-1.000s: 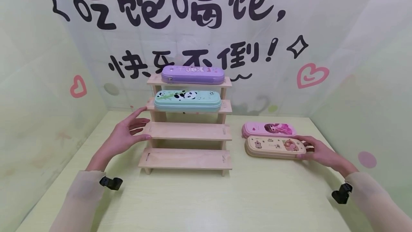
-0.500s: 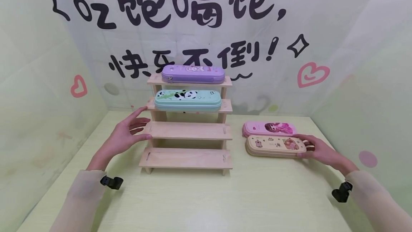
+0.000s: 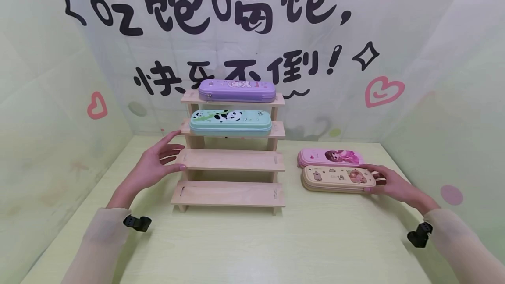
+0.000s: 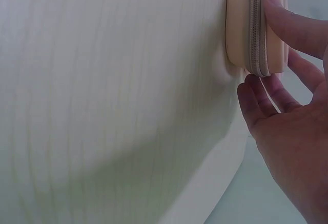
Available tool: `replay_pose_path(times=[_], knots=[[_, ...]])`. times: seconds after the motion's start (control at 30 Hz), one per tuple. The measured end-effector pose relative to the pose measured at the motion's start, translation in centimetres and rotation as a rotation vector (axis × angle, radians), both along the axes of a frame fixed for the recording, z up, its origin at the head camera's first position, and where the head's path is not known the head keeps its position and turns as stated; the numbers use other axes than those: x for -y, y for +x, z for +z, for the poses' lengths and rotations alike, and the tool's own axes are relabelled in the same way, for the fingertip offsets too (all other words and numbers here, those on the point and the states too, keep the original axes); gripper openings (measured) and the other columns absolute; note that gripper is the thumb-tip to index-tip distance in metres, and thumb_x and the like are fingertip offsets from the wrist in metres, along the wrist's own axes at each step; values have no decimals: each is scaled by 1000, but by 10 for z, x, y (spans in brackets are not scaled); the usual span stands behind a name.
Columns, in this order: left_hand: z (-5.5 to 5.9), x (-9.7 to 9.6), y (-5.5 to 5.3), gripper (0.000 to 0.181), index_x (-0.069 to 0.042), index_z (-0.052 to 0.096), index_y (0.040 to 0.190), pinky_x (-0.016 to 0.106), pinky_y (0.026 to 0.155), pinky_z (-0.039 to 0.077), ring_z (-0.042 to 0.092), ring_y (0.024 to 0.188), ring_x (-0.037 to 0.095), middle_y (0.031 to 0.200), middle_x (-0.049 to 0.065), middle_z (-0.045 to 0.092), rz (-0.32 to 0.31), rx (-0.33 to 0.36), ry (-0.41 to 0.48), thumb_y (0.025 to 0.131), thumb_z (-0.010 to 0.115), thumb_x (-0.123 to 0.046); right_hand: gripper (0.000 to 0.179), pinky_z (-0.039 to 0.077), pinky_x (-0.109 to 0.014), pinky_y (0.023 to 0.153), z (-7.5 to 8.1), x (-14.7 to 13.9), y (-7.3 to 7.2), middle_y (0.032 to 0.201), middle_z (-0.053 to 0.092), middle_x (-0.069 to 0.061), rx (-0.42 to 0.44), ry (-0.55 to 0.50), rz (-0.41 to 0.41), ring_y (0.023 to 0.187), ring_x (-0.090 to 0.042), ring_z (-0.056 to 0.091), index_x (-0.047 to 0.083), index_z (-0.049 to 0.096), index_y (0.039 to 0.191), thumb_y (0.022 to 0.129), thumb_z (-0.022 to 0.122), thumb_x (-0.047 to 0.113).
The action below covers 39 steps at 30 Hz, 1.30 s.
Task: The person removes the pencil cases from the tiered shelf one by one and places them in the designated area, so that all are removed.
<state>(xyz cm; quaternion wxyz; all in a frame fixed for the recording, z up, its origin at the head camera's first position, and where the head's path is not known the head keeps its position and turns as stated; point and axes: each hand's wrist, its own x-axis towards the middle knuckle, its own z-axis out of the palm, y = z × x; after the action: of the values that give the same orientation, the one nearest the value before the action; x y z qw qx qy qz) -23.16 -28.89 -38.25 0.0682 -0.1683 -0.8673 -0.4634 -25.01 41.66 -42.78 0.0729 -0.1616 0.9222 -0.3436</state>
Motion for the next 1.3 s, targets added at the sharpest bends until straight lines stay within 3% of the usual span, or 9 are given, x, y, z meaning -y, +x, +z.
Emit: replay_pose_path(times=[0.27, 0.57, 0.77, 1.0, 1.3], knots=[[0, 0, 0, 102, -29, 30, 168, 51, 106, 50, 60, 131, 42, 141, 21, 63, 1, 1, -1, 86, 90, -13, 78, 56, -28, 81, 2, 0, 2, 139, 54, -29, -11, 9, -9, 115, -37, 60, -5, 41, 157, 93, 82, 16], [-3, 2, -1, 101, -29, 32, 167, 47, 107, 51, 60, 131, 42, 141, 21, 63, 4, -12, -4, 86, 90, -12, 77, 59, -38, 86, 14, 4, 8, 132, 52, -28, -141, 38, 2, 111, -36, 57, -6, 49, 149, 86, 88, 14], [-3, 2, -2, 101, -29, 32, 167, 32, 106, 54, 60, 130, 43, 140, 21, 63, 1, -21, -6, 87, 90, -14, 75, 56, -27, 85, 24, 11, 15, 134, 52, -24, -216, 28, 18, 109, -26, 53, -5, 51, 148, 86, 89, 12], [-2, 2, -3, 102, -30, 32, 167, 32, 105, 53, 60, 131, 41, 141, 20, 63, -10, -9, 14, 86, 90, -10, 70, 54, -23, 86, 36, 29, 24, 133, 55, -21, -301, 25, 39, 107, -13, 55, -4, 55, 145, 86, 89, 11], [-2, 2, -2, 102, -31, 31, 167, 38, 106, 52, 60, 132, 41, 142, 20, 63, -10, -1, 16, 86, 90, -12, 70, 48, -12, 92, 58, 64, 26, 137, 56, -17, -293, 30, 56, 111, -22, 55, 0, 53, 151, 91, 86, 16]])
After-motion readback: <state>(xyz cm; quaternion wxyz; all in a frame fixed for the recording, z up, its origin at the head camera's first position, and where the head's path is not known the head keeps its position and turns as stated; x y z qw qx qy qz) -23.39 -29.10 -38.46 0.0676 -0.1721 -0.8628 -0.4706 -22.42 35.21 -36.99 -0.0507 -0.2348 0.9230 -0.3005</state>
